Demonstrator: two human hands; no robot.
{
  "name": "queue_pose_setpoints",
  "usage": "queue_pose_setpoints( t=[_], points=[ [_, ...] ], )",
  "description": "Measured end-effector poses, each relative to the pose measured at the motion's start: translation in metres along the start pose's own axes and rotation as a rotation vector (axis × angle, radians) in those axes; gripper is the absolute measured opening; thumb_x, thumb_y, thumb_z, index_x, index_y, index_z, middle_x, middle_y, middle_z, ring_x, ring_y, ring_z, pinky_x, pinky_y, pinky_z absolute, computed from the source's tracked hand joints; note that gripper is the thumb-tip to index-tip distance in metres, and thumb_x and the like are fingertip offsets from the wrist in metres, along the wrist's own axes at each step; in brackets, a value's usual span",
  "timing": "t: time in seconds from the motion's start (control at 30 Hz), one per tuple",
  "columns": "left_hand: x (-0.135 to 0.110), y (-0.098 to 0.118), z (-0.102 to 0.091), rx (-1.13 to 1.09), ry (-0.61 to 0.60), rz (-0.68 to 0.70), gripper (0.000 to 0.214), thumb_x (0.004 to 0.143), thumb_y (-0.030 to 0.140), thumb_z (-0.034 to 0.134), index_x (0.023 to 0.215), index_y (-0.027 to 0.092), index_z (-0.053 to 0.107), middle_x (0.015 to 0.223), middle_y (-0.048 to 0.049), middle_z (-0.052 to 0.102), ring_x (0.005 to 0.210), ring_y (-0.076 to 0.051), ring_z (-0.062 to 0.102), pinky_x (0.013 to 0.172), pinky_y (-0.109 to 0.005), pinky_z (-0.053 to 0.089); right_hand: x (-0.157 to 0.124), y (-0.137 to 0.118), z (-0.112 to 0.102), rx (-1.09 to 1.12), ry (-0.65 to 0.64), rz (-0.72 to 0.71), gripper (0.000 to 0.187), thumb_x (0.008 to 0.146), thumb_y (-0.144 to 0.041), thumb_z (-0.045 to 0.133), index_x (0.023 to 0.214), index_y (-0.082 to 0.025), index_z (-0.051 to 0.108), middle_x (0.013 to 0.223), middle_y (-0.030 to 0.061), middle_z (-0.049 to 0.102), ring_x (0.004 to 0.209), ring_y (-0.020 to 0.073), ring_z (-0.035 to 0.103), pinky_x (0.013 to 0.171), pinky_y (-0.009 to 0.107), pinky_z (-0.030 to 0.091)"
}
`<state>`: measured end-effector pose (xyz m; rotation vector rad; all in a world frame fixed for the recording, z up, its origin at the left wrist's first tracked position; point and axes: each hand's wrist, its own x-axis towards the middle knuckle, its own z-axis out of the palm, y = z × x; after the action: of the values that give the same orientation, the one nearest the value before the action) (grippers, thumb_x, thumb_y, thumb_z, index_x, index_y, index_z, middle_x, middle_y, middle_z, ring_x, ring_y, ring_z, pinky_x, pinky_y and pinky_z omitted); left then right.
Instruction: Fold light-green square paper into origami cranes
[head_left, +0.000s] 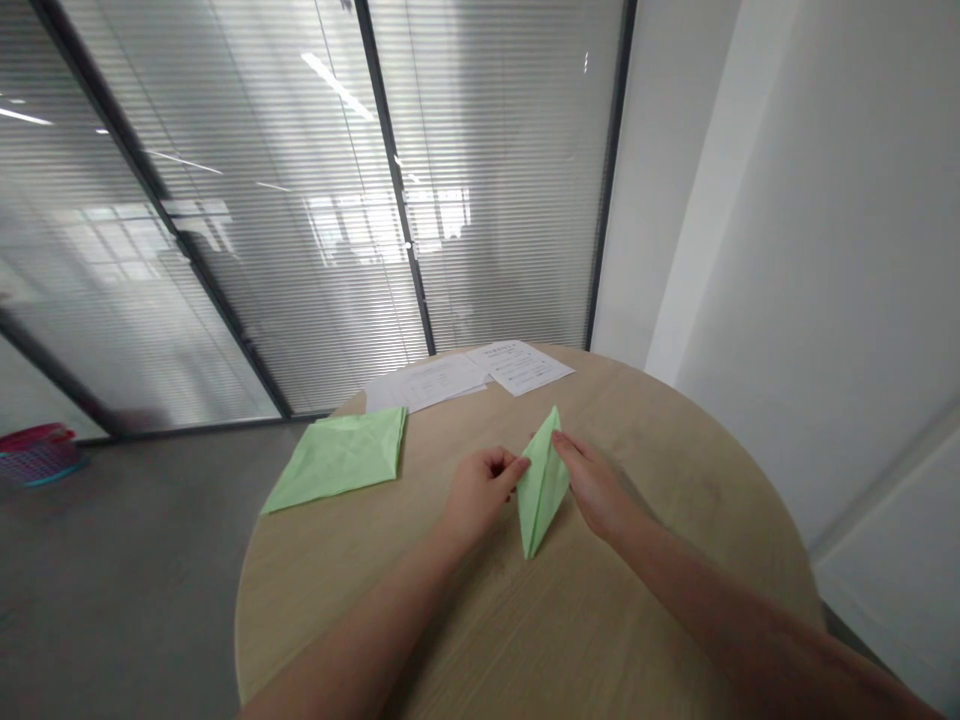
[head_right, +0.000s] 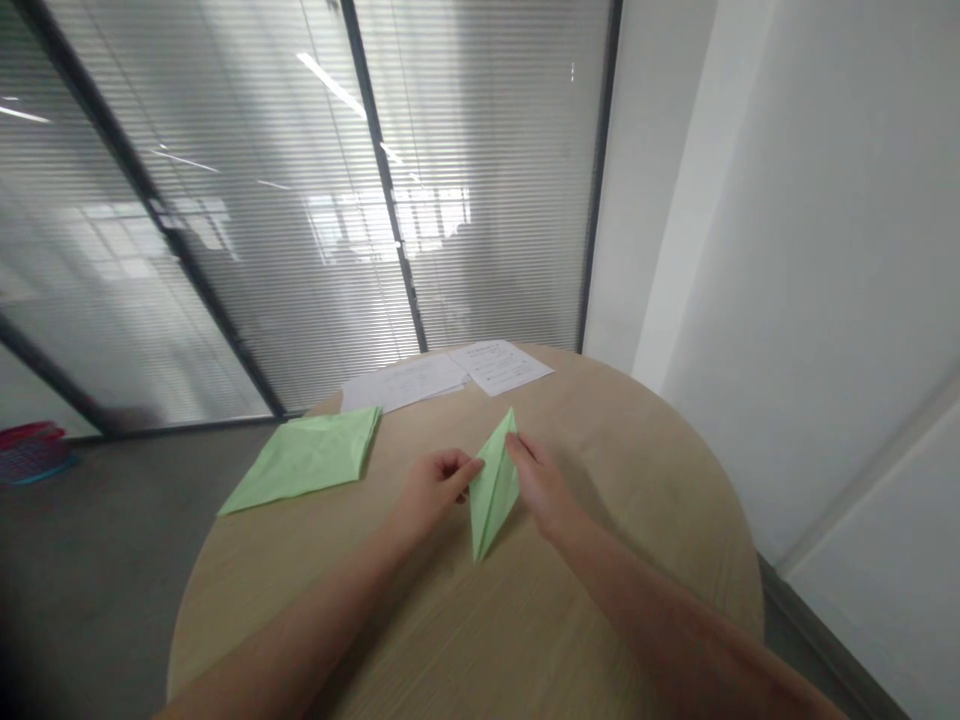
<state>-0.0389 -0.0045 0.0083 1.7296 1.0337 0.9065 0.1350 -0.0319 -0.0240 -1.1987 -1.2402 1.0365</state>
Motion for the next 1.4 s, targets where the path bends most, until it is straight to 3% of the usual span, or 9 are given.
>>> queue_pose_setpoints(
  t=[0.1, 0.43, 0.63, 0.83, 1.03, 1.23, 1.4],
  points=[
    [-0.001, 0.0, 0.001, 0.04, -0.069, 0.004, 0.037, 0.081, 0.051, 0.069, 0.065, 0.018, 0.063, 0.058, 0.0009, 0.056, 0.053, -0.013, 0.052, 0.052, -0.024, 0.041, 0.001, -0.006, -0.001, 0.094, 0.114, 0.027, 0.048, 0.091, -0.063, 0.052, 0.115, -0.025, 0.07, 0.103, 0.0096, 0.075, 0.092, 0.0292, 0.069, 0.078, 0.04, 0.053],
    [-0.005, -0.008, 0.015, -0.275, -0.303, -0.165, 0.051, 0.075, 0.066, 0.072, 0.082, 0.016, 0.071, 0.068, -0.0016, 0.063, 0.059, -0.014, 0.056, 0.059, -0.027, 0.043, -0.001, -0.013, 0.004, 0.245, 0.156, 0.066, 0.043, 0.089, -0.06, 0.056, 0.109, -0.026, 0.072, 0.109, 0.0103, 0.076, 0.103, 0.0311, 0.068, 0.082, 0.042, 0.053],
    [-0.008, -0.007, 0.014, -0.314, -0.244, -0.183, 0.043, 0.074, 0.058, 0.078, 0.085, 0.016, 0.074, 0.066, -0.0011, 0.064, 0.057, -0.013, 0.053, 0.056, -0.025, 0.036, -0.002, -0.015, 0.006, 0.228, 0.143, 0.067, 0.042, 0.09, -0.057, 0.055, 0.11, -0.025, 0.073, 0.109, 0.0104, 0.076, 0.101, 0.0296, 0.068, 0.085, 0.041, 0.053],
    [-0.014, 0.0, 0.017, -0.332, -0.295, -0.223, 0.034, 0.07, 0.046, 0.084, 0.087, 0.017, 0.076, 0.083, -0.0051, 0.075, 0.073, -0.02, 0.066, 0.072, -0.031, 0.048, -0.002, -0.012, 0.007, 0.261, 0.121, 0.074, 0.045, 0.089, -0.058, 0.057, 0.113, -0.023, 0.074, 0.103, 0.0094, 0.077, 0.095, 0.0284, 0.069, 0.082, 0.04, 0.053],
    [-0.016, 0.0, 0.018, -0.416, -0.276, -0.307, 0.034, 0.073, 0.046, 0.081, 0.09, 0.016, 0.075, 0.085, -0.0064, 0.077, 0.074, -0.022, 0.069, 0.073, -0.033, 0.052, -0.002, -0.014, 0.007, 0.356, 0.156, 0.066, 0.04, 0.083, -0.059, 0.067, 0.102, -0.025, 0.077, 0.096, 0.007, 0.078, 0.087, 0.0269, 0.07, 0.073, 0.037, 0.052],
    [-0.018, -0.004, 0.019, -0.406, -0.303, -0.346, 0.032, 0.073, 0.043, 0.083, 0.09, 0.017, 0.075, 0.088, -0.0052, 0.077, 0.077, -0.021, 0.068, 0.076, -0.031, 0.049, -0.003, -0.018, 0.004, 0.38, 0.148, 0.053, 0.036, 0.079, -0.057, 0.074, 0.094, -0.025, 0.077, 0.092, 0.0067, 0.078, 0.078, 0.0238, 0.069, 0.071, 0.036, 0.051],
    [-0.017, -0.003, 0.022, -0.362, -0.245, -0.357, 0.036, 0.077, 0.048, 0.077, 0.093, 0.015, 0.073, 0.088, -0.0049, 0.076, 0.079, -0.021, 0.066, 0.075, -0.031, 0.048, -0.003, -0.017, 0.004, 0.413, 0.12, 0.067, 0.038, 0.079, -0.057, 0.075, 0.096, -0.024, 0.078, 0.094, 0.0072, 0.078, 0.082, 0.0238, 0.069, 0.074, 0.036, 0.052]
  ],
)
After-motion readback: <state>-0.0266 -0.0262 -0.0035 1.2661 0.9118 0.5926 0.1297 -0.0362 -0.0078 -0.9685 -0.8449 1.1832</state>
